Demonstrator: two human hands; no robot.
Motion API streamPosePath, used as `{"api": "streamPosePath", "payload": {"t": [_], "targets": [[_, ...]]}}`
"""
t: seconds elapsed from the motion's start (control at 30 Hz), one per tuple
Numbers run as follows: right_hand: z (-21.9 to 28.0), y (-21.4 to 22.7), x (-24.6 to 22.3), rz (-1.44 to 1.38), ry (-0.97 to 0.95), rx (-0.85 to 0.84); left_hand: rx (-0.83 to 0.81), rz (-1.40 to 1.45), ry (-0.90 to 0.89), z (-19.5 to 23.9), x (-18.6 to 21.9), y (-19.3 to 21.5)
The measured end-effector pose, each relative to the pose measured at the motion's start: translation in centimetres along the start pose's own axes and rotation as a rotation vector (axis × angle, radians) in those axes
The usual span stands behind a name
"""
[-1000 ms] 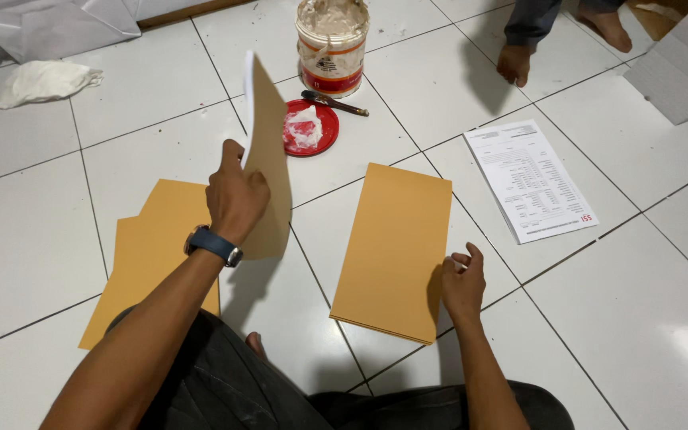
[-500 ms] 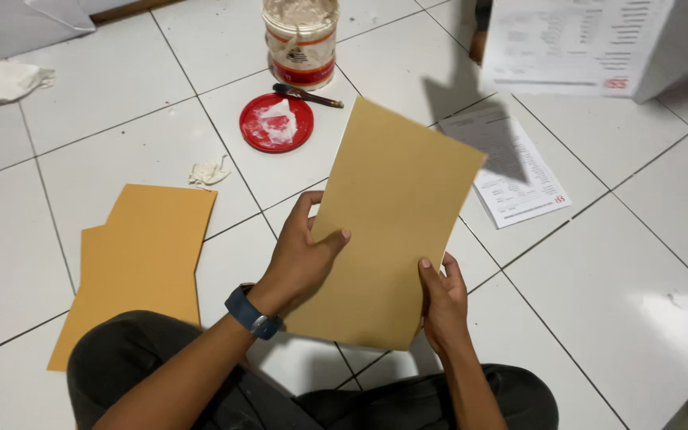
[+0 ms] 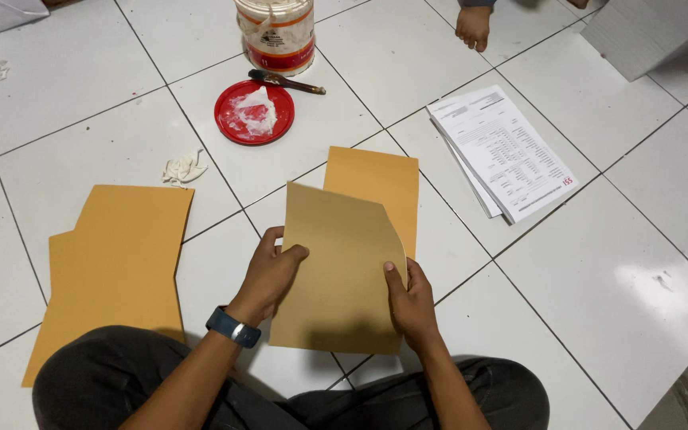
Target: The person sits on the floor and assembles documents by placing white printed sheets between yellow cover sheets. They repeatedly pick up a yellow cover, place a white sheet on it, and then place another yellow cover on top to form a packet.
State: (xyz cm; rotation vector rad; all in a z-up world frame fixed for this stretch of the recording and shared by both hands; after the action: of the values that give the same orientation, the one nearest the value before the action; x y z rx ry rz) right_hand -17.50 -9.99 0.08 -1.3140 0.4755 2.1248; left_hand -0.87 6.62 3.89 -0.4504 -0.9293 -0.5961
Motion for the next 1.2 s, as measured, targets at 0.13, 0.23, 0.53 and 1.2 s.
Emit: {"api": "streamPosePath", "payload": {"t": [0.13, 0.23, 0.53, 1.2], "targets": [[-0.6, 1.0, 1.2, 0.061, -0.003, 0.029, -0.026, 0.009, 0.026, -1.1, -1.9, -0.2], [0.1, 0.5, -0.1, 0.034, 0.029, 0.031, 0.002, -0.005, 0.007, 0.0, -0.3, -0.6], [-0.6, -1.2, 0.4, -0.074, 0.266, -0.101, 0.248, 0.049, 0.033, 0.5, 0.5, 1.9], [-5.5, 6.6, 6.4, 0.348, -0.162, 0.208, 1.217, 0.069, 0.200, -2.7, -8.5, 25.3]]}}
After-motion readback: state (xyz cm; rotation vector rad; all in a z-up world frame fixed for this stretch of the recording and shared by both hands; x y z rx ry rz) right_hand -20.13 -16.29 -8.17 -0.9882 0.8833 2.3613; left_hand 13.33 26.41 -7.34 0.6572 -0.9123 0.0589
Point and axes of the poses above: each hand's wrist, its own z-axis away from the middle knuckle, its own y-axis out of the back of the hand, x = y × z, the point moved 7 cm from there along -z, towards the middle knuckle, and after that the axes turned 9 degrees about -x, right-handed, at the moved point
